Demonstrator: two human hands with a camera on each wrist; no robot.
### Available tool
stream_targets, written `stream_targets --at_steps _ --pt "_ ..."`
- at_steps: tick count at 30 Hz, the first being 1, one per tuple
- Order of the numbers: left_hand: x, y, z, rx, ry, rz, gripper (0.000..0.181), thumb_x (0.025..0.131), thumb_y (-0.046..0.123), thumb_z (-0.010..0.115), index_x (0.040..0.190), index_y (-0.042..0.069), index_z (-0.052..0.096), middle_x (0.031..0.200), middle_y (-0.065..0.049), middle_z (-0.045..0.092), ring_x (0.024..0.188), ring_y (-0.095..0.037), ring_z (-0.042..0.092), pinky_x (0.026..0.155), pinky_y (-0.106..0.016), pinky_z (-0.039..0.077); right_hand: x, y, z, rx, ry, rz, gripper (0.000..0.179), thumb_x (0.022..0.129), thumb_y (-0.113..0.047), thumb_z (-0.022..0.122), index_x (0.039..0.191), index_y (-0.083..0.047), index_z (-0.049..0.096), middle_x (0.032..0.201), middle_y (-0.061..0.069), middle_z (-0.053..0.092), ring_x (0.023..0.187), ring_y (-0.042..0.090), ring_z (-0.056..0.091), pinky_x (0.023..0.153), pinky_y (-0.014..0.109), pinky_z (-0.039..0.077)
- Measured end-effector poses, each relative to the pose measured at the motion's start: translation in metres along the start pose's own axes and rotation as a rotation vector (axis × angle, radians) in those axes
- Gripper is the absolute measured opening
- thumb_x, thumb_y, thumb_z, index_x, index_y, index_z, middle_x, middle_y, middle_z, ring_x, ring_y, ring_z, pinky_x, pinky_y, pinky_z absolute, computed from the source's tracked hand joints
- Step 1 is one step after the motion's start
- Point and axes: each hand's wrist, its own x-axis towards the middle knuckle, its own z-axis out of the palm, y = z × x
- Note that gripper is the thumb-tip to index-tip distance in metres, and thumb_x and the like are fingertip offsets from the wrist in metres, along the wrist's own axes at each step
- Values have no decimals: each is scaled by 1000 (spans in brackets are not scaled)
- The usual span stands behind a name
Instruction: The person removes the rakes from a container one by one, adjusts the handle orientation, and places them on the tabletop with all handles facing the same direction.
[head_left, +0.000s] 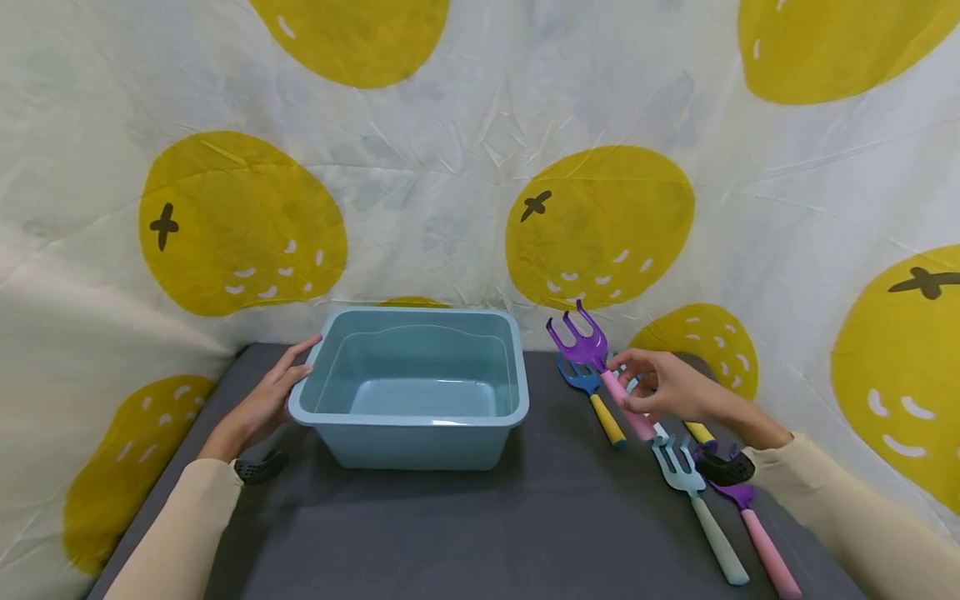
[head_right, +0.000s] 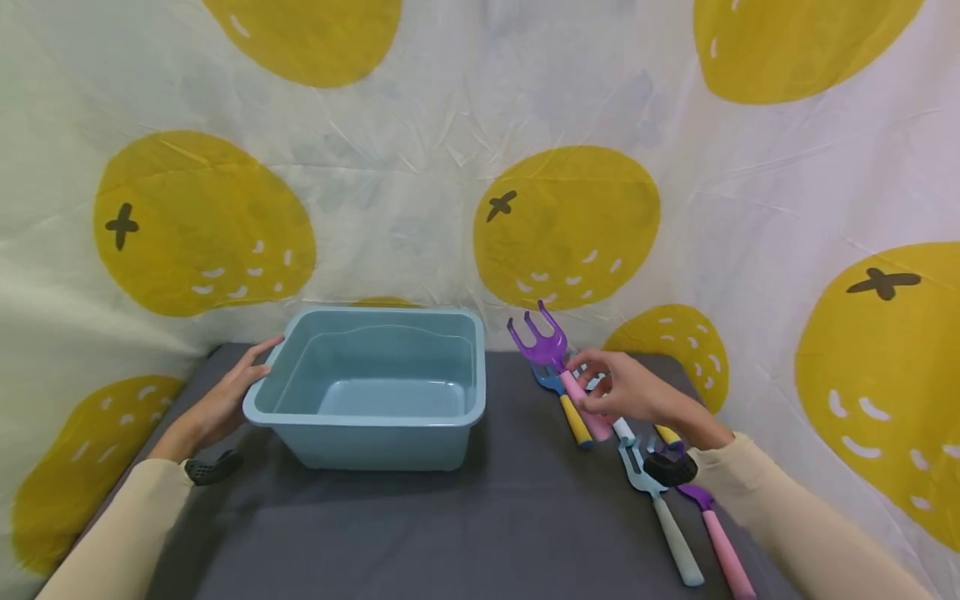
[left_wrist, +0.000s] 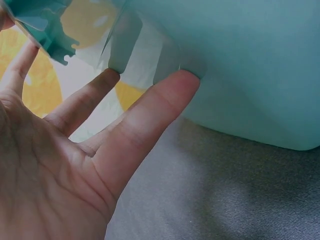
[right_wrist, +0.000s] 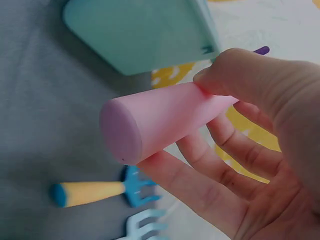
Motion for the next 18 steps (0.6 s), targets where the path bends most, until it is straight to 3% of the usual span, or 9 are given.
stream_targets --at_steps 9,14,18 --pt "0 1 1 13 -3 -7 62 111 43 41 164 40 10 166 -19 8 128 -46 43 86 -50 54 -43 44 33 139 55 39 47 93 -3 72 135 3 51 109 22 61 84 25 69 60 42 61" --pt "1 1 2 22 -5 -8 62 111 43 41 164 41 10 167 -18 6 128 -42 44 87 -50 54 -63 67 53 253 81 136 47 93 -5 74 134 4 51 107 23 61 79 28 70 57 46 60" --pt "1 3 2 29 -9 -7 62 111 43 40 164 41 9 168 -17 3 130 -43 42 88 -49 53 -78 81 64 282 85 202 49 93 -6 74 134 5 51 107 22 60 79 27 70 58 47 60"
